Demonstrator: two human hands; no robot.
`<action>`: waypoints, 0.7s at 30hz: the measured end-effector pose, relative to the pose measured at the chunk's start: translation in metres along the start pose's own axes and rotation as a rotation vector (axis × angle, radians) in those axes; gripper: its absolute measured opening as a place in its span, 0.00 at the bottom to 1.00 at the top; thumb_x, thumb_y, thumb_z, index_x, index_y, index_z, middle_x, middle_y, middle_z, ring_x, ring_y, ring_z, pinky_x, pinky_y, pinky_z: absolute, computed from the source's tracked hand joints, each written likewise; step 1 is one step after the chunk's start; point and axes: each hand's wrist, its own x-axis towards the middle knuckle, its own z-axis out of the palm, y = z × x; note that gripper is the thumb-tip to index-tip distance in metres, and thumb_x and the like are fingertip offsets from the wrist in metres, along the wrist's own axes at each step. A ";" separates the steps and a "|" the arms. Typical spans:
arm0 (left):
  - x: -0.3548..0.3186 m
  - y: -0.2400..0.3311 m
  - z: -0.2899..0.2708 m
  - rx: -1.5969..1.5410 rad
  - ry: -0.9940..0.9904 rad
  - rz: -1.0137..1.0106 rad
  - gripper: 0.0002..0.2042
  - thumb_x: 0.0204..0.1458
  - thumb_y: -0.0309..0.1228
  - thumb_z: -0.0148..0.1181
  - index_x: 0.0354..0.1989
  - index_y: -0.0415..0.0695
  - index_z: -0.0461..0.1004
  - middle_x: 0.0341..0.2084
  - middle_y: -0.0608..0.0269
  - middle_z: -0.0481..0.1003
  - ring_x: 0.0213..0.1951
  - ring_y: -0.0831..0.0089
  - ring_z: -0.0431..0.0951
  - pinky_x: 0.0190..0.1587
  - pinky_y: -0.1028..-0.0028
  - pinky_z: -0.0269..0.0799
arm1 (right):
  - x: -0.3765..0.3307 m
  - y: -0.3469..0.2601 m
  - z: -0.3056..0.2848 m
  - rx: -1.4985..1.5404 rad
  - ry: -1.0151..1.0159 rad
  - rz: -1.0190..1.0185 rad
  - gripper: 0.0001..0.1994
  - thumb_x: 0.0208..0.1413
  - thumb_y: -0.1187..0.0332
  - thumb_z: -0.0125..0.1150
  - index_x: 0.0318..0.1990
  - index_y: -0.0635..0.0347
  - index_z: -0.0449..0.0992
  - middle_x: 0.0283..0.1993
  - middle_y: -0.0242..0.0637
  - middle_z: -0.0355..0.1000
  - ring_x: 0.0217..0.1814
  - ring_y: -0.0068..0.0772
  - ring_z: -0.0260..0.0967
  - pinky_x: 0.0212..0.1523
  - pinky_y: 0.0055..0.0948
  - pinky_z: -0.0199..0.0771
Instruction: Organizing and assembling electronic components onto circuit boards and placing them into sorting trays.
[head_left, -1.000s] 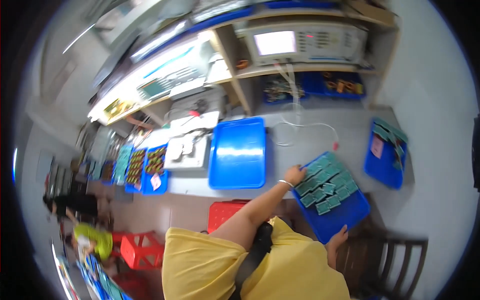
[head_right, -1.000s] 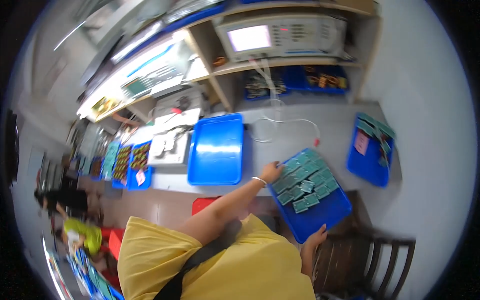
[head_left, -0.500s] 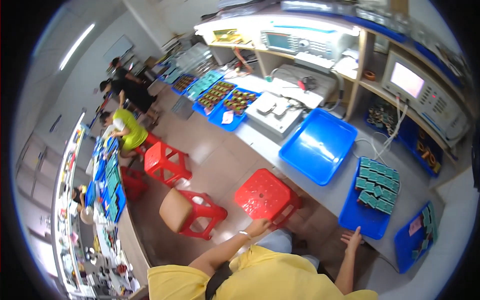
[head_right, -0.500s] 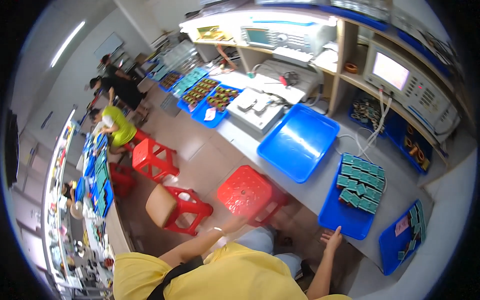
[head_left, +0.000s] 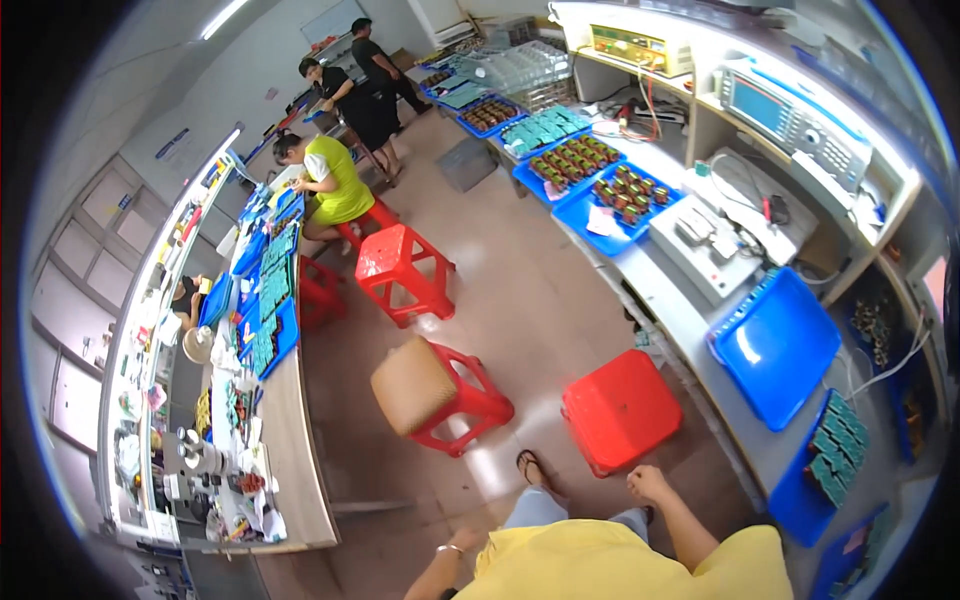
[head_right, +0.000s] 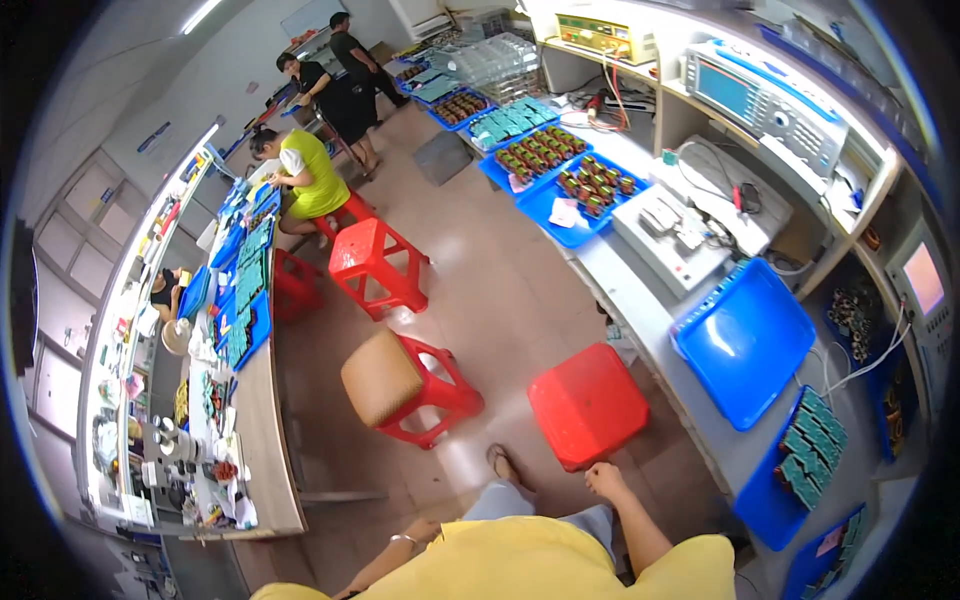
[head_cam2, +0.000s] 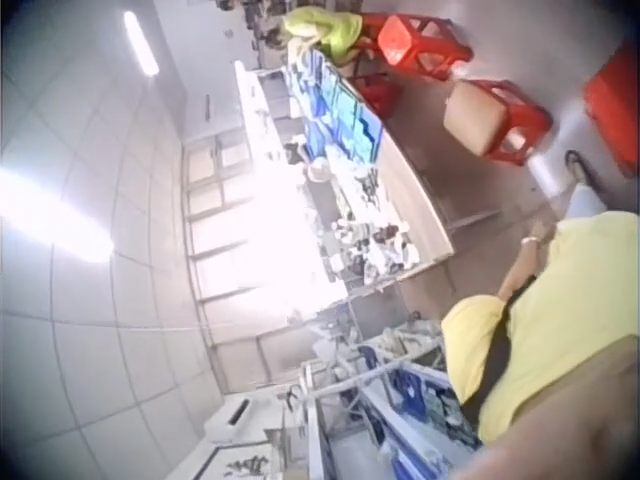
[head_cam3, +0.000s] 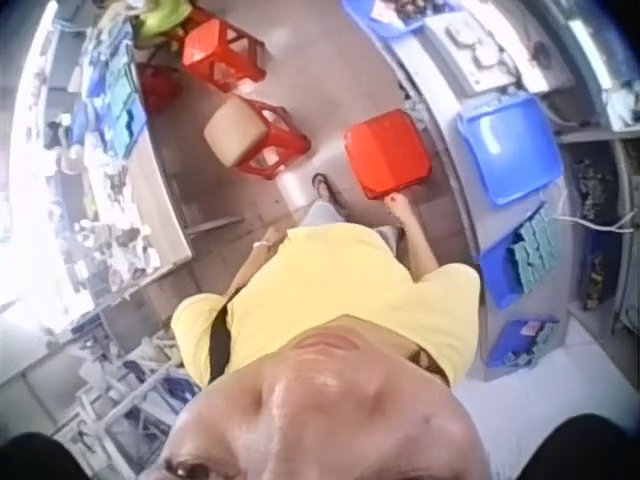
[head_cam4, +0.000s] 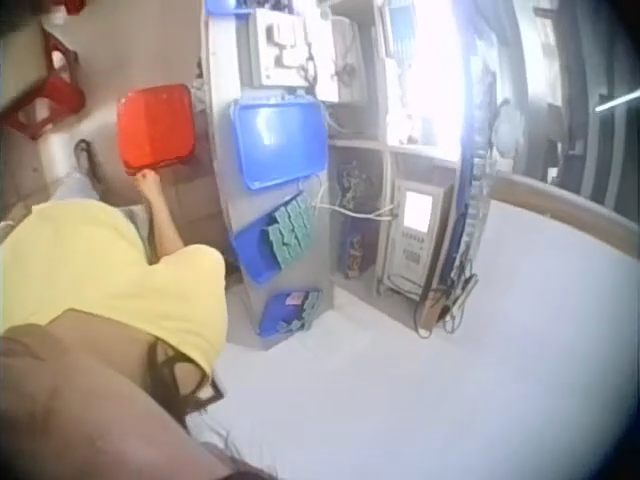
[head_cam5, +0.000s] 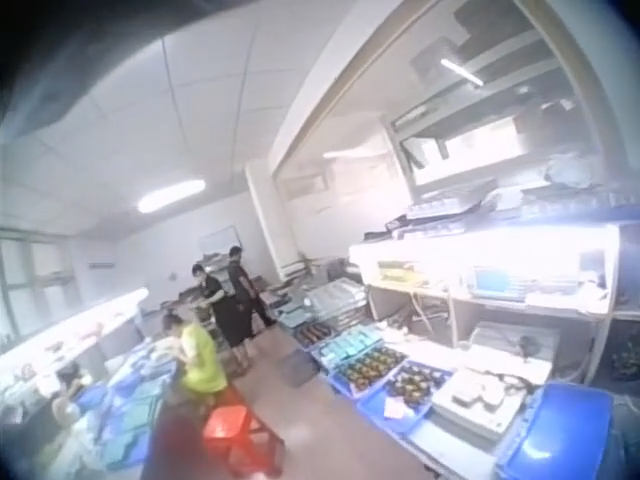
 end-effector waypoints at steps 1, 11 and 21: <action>-0.021 0.022 -0.015 0.019 0.019 0.056 0.14 0.47 0.36 0.52 0.34 0.37 0.75 0.26 0.57 0.76 0.27 0.69 0.75 0.29 0.70 0.69 | 0.018 -0.011 0.005 -0.084 0.037 -0.028 0.09 0.51 0.70 0.48 0.30 0.65 0.74 0.23 0.36 0.73 0.21 0.25 0.71 0.22 0.24 0.72; -0.015 0.040 -0.195 -0.542 0.307 0.006 0.11 0.51 0.30 0.51 0.36 0.36 0.75 0.29 0.64 0.76 0.30 0.75 0.75 0.35 0.73 0.71 | 0.203 -0.238 -0.029 -0.460 0.334 -0.506 0.12 0.51 0.64 0.49 0.28 0.63 0.75 0.23 0.46 0.72 0.28 0.38 0.72 0.31 0.34 0.70; 0.172 0.134 -0.411 0.296 -0.032 0.309 0.11 0.51 0.32 0.50 0.32 0.39 0.76 0.28 0.64 0.76 0.29 0.74 0.75 0.34 0.73 0.72 | 0.375 -0.411 -0.305 -0.304 1.046 -0.386 0.10 0.48 0.68 0.50 0.34 0.61 0.76 0.33 0.45 0.74 0.35 0.43 0.72 0.36 0.35 0.70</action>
